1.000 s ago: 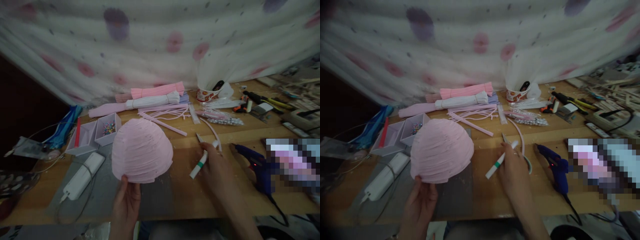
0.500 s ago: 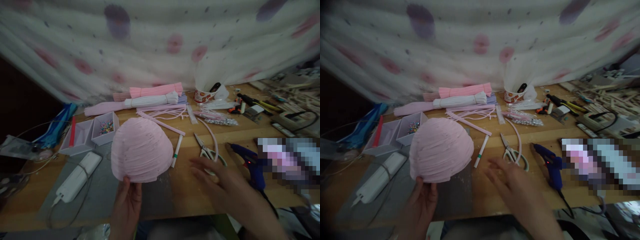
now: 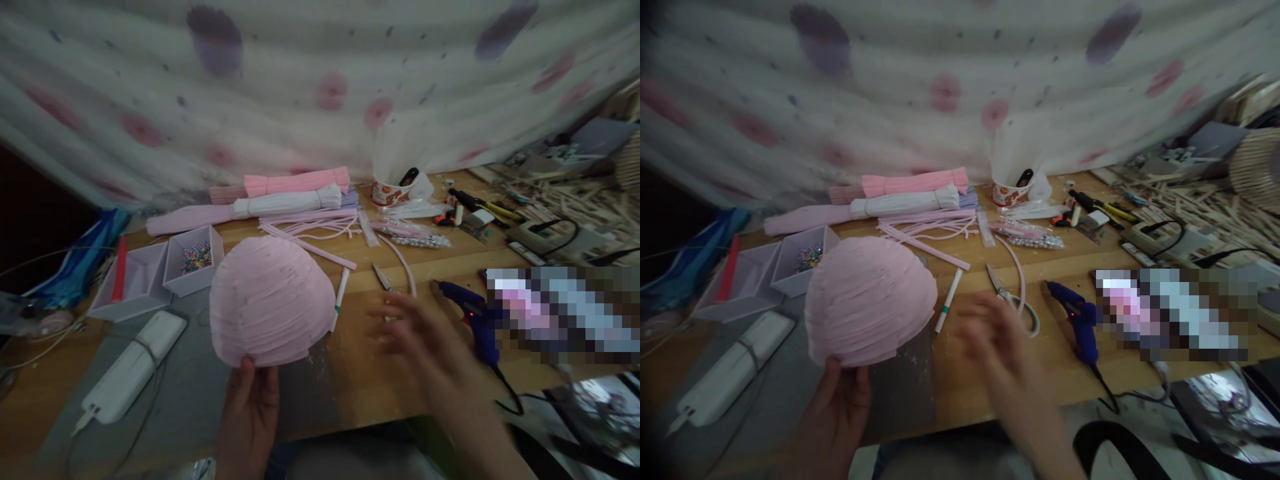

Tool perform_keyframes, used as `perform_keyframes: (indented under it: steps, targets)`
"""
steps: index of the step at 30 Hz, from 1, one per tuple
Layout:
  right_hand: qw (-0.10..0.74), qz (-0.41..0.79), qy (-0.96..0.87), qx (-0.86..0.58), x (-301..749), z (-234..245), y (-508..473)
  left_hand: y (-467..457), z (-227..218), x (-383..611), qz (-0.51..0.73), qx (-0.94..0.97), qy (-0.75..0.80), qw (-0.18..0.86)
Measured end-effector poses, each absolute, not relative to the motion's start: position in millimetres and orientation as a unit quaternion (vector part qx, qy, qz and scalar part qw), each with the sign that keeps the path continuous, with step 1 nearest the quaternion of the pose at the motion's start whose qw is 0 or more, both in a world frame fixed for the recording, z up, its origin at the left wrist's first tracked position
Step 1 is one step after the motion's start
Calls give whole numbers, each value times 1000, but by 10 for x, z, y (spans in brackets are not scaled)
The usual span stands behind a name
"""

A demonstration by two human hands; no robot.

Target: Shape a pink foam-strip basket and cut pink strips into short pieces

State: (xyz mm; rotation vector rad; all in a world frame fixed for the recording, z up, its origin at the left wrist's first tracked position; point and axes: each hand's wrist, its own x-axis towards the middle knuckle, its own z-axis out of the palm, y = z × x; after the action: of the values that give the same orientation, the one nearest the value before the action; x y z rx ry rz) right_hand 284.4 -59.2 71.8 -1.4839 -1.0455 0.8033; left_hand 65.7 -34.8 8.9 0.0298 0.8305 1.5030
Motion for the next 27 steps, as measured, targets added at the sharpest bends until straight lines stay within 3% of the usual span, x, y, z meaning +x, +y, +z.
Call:
perform_keyframes:
  steps: [3,5,27]
  targets:
    - [566,572,-326,-496,2492,567,-343,-340,248,818,640,-29,431,635]
    - [572,620,-263,-468,2339,496,-239,-343,345,913,616,-55,463,635]
    - [598,601,-215,-484,2297,349,-119,-404,275,1006,573,-103,511,633]
